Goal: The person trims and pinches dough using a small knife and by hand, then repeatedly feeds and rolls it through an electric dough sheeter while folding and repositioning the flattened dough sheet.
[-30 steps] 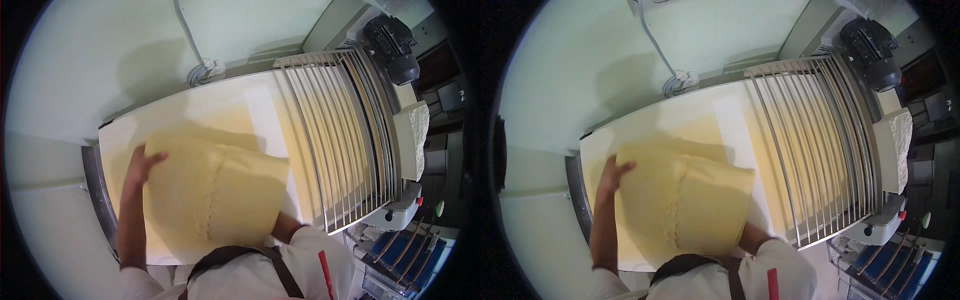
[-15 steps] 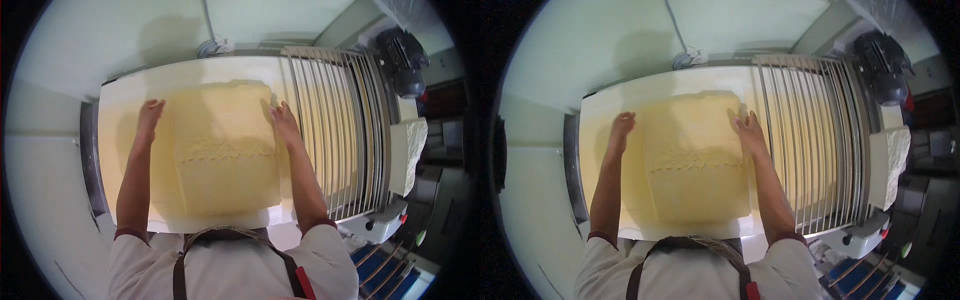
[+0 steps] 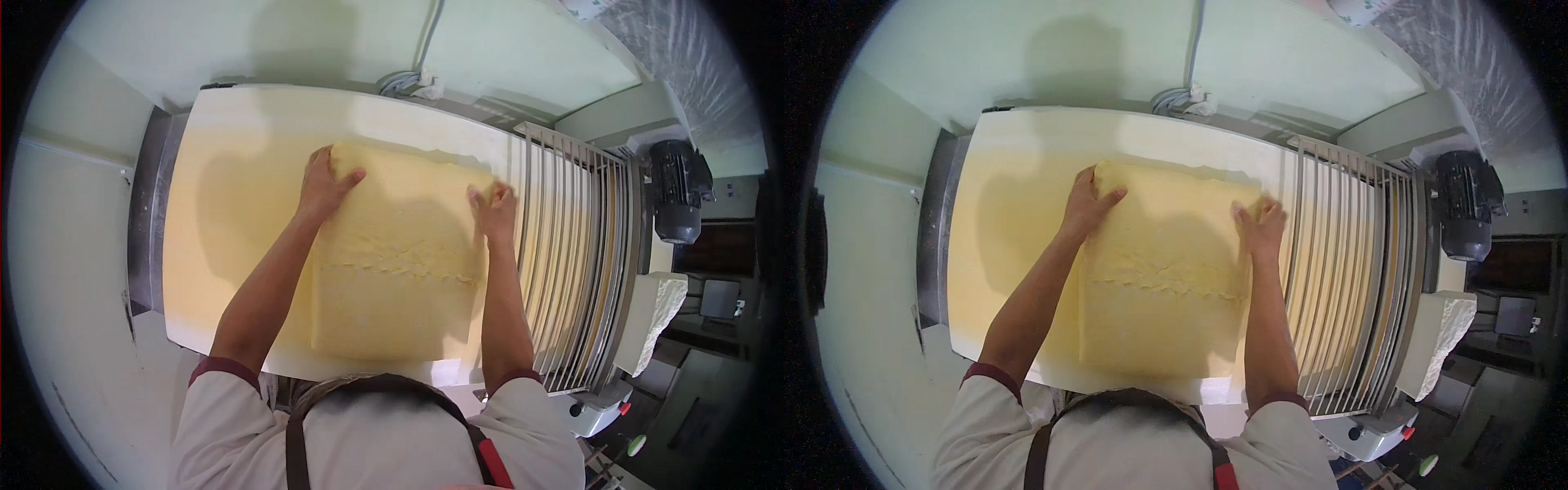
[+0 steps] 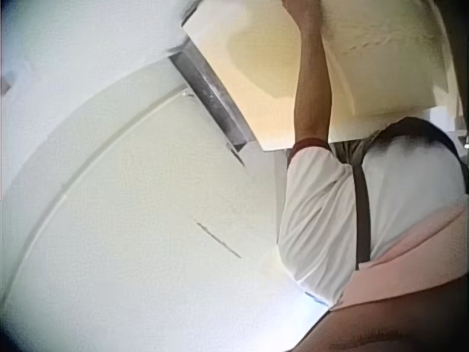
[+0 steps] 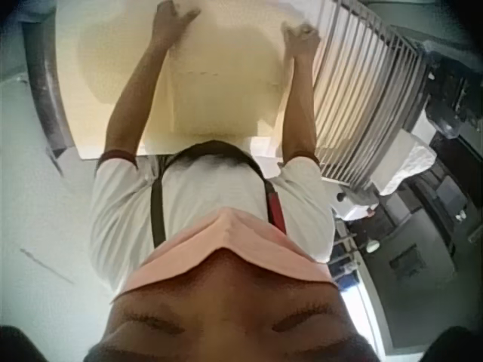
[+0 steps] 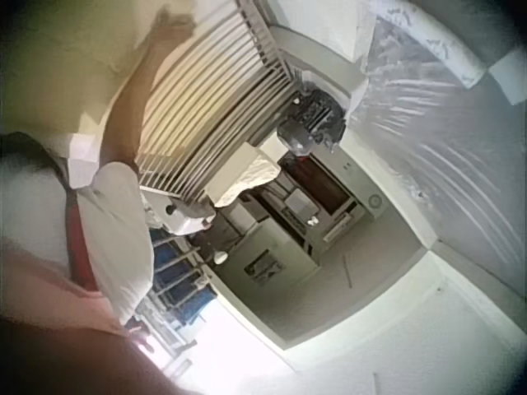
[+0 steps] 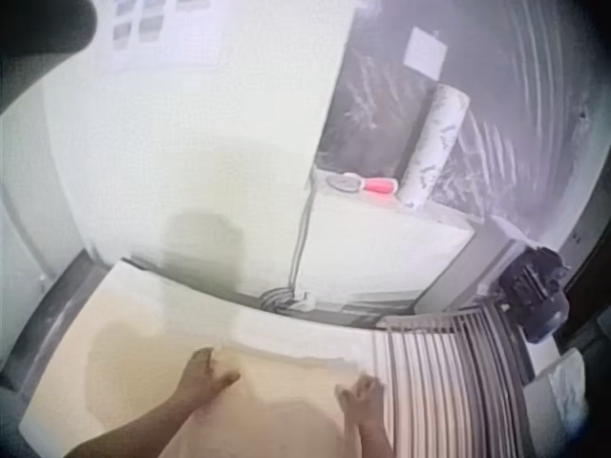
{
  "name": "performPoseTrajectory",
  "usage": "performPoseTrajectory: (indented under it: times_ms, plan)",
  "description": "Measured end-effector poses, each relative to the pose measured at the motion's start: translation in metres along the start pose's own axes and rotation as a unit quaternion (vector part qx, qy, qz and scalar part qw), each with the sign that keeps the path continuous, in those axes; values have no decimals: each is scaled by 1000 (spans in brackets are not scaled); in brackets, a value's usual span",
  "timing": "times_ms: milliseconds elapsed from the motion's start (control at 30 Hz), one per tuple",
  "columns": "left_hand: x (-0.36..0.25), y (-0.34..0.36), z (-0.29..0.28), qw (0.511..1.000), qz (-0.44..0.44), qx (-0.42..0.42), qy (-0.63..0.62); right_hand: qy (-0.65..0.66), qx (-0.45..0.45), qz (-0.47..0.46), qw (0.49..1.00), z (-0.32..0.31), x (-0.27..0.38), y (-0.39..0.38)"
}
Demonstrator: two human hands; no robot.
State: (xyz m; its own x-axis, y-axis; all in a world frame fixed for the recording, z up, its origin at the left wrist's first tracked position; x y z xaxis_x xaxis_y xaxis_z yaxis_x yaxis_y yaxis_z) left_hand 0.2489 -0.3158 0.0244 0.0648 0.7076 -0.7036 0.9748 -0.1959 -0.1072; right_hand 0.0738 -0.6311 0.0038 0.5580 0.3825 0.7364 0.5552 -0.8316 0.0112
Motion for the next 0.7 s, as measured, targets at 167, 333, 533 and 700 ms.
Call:
performPoseTrajectory:
  times_ms: [167, 333, 533, 700]
  plan:
    - [30, -5, 13, 779, -96, 138, -605, -183, 89, -284, 937, 127, 168, -54]
    - [36, -13, 11, 798, -41, 96, -593, -269, 114, -401, 868, 163, 209, -99]
    - [40, -10, 17, 802, -40, 109, -586, -246, 112, -402, 875, 168, 194, -87]
    - [29, -16, 11, 889, 8, 67, -454, -329, 73, -335, 880, 121, 169, -70]
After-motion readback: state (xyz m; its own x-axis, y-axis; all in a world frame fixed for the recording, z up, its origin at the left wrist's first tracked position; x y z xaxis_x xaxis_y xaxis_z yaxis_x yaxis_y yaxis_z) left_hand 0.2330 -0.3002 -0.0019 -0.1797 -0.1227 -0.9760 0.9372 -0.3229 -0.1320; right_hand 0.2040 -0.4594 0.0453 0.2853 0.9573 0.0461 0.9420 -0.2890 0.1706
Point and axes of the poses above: each hand's wrist, its own y-axis towards the middle knuckle, its own z-axis out of the palm, x = y × z, the point moved 2 cm from there along y, towards the middle knuckle, and after that the axes turned 9 degrees about -x, right-handed, at the moved point
